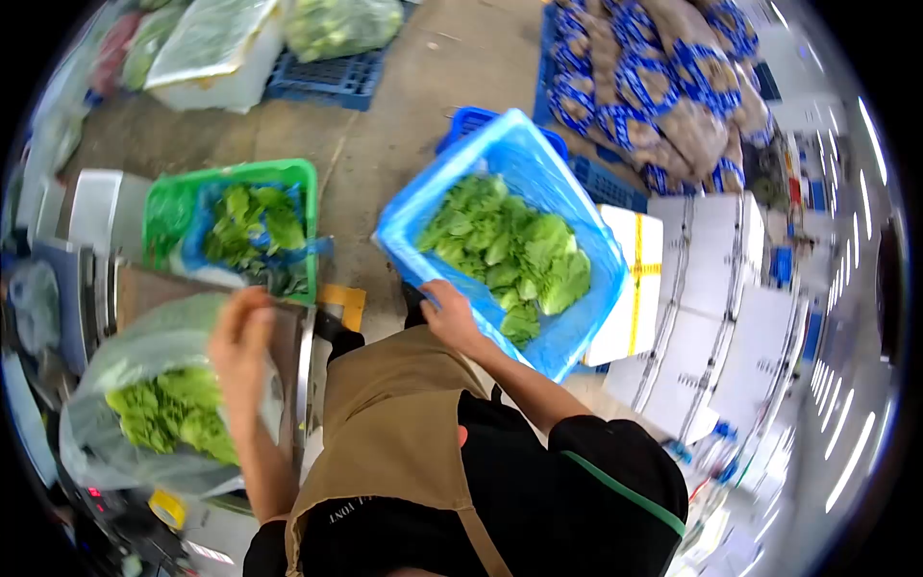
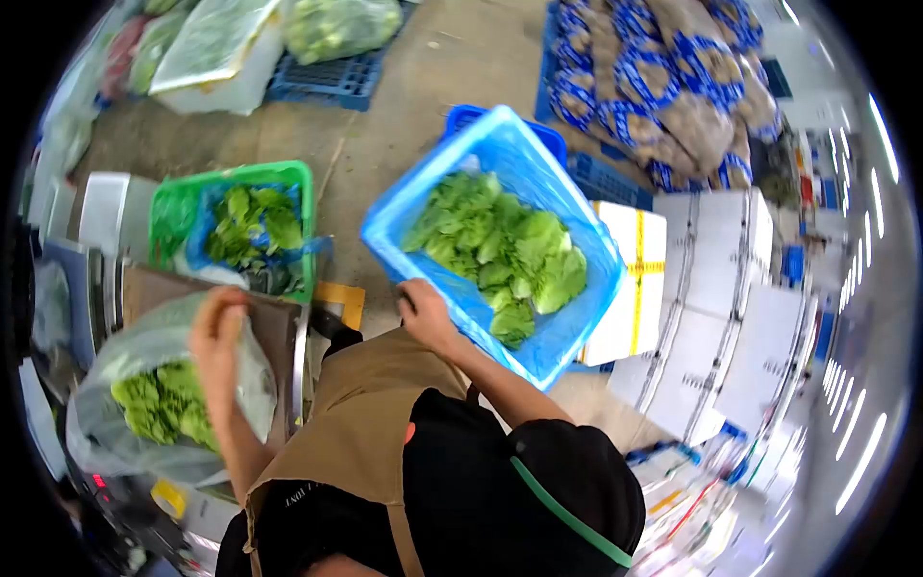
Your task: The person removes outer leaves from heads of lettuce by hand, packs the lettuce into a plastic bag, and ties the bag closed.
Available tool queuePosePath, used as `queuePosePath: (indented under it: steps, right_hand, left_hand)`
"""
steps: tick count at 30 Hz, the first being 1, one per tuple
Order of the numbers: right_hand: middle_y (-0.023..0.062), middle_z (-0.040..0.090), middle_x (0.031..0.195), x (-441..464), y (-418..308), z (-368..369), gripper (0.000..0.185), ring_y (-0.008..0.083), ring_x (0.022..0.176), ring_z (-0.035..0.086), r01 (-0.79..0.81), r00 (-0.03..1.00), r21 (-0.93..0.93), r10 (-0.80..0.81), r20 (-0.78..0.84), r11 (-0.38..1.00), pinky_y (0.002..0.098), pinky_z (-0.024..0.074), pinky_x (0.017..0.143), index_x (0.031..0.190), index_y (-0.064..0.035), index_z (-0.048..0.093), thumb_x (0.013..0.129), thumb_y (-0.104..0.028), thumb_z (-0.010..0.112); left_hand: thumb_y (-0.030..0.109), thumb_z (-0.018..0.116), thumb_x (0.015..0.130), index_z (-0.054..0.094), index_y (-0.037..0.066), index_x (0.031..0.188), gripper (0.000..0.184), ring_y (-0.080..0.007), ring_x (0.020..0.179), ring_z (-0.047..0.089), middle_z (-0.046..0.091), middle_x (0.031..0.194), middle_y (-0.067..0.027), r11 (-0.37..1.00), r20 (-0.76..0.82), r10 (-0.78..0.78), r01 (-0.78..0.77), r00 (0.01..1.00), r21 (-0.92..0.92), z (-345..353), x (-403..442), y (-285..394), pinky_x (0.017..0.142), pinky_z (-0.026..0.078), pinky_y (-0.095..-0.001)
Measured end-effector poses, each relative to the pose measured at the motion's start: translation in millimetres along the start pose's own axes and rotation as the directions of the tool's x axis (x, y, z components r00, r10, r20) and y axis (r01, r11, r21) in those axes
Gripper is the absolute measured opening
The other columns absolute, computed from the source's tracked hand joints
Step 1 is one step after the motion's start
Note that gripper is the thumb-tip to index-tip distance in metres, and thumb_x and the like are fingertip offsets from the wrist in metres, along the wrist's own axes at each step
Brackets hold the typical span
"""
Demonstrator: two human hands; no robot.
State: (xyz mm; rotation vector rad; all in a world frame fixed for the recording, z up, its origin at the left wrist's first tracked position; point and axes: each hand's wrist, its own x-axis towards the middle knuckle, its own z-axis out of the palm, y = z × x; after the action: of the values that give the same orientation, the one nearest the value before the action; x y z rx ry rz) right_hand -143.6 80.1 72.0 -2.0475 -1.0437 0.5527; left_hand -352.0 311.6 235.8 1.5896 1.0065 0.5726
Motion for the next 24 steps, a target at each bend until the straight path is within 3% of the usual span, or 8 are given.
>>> queuePosePath:
  steps: [1,5,8,10,13,17,21,24]
  right_hand:
    - [0.0205,0.059,0.104,-8,34,-16,0.026,0.0386,0.093,0.056,-0.093,0.989,-0.048,0.087,-0.118,0.994,0.0435,0.0458,0.085,0.103,-0.0007,0.060,0.077,-0.007,0.061]
    - [0.0217,0.058,0.112,-61,167,-92,0.045,0.0391,0.100,0.057,-0.484,0.825,-0.226,0.354,-0.440,0.846,0.0411,0.0475,0.085,0.114,0.0004,0.056,0.075,-0.016,0.069]
    - [0.0248,0.057,0.117,-93,236,-150,0.059,0.0391,0.105,0.056,-0.738,0.572,-0.065,0.570,-0.590,0.672,0.0416,0.0466,0.087,0.118,0.0040,0.053,0.072,-0.026,0.075]
    - [0.0264,0.056,0.119,-109,275,-173,0.068,0.0380,0.108,0.056,-0.789,0.400,0.186,0.720,-0.567,0.585,0.0412,0.0458,0.089,0.121,0.0051,0.051,0.070,-0.031,0.078]
    - [0.0266,0.057,0.118,-128,313,-162,0.077,0.0355,0.109,0.057,-0.961,0.019,0.271,0.989,-0.148,0.059,0.0392,0.0459,0.090,0.124,0.0059,0.049,0.068,-0.037,0.080]
    - [0.0291,0.036,0.138,-131,338,-125,0.113,0.0375,0.127,0.039,-0.762,0.225,0.370,0.753,-0.618,0.531,0.0398,0.0330,0.104,0.142,0.0043,0.019,0.059,-0.032,0.086]
    - [0.0269,0.026,0.144,-98,331,-131,0.120,0.0385,0.132,0.030,-0.846,0.053,0.434,0.859,-0.510,0.311,0.0438,0.0269,0.107,0.146,-0.0002,0.006,0.059,-0.027,0.085]
    - [0.0265,0.025,0.145,-101,326,-144,0.115,0.0391,0.132,0.030,-0.816,0.100,0.461,0.871,-0.480,0.348,0.0453,0.0272,0.107,0.146,0.0000,0.007,0.063,-0.025,0.081]
  left_hand:
    - [0.006,0.062,0.086,0.063,0.001,0.106,0.020,-0.0112,0.088,0.057,0.064,0.099,-0.0041,0.988,0.146,-0.151,0.151,0.978,0.011,52,7,-3,0.081,0.046,-0.0240]
    - [0.010,0.064,0.086,0.060,-0.002,0.109,0.026,-0.0117,0.084,0.059,0.064,0.092,-0.0058,0.960,0.709,-0.150,0.272,0.689,-0.062,222,22,-43,0.076,0.048,-0.0261]
    - [0.021,0.065,0.086,0.059,-0.003,0.114,0.038,-0.0164,0.089,0.061,0.064,0.099,-0.0106,0.981,0.837,-0.193,0.078,0.512,0.178,322,37,-57,0.079,0.049,-0.0311]
    - [0.028,0.067,0.084,0.057,-0.002,0.118,0.047,-0.0215,0.090,0.061,0.064,0.102,-0.0136,0.955,0.861,-0.231,-0.062,0.453,0.289,386,49,-60,0.079,0.049,-0.0339]
    - [0.036,0.069,0.081,0.047,-0.003,0.129,0.066,-0.0308,0.108,0.056,0.055,0.121,-0.0208,0.893,0.836,-0.321,-0.154,0.445,0.424,494,66,-72,0.089,0.047,-0.0394]
    - [0.043,0.071,0.077,0.041,-0.003,0.134,0.080,-0.0357,0.121,0.047,0.046,0.132,-0.0235,0.851,0.826,-0.313,-0.248,0.469,0.463,589,79,-93,0.099,0.042,-0.0435]
    - [0.053,0.074,0.070,0.029,-0.004,0.140,0.101,-0.0375,0.131,0.034,0.034,0.141,-0.0260,0.818,0.796,-0.353,-0.251,0.492,0.518,651,92,-154,0.104,0.034,-0.0486]
    - [0.055,0.075,0.066,0.023,-0.003,0.143,0.109,-0.0378,0.135,0.027,0.028,0.145,-0.0252,0.746,0.733,-0.445,-0.240,0.515,0.621,679,95,-159,0.106,0.029,-0.0532]
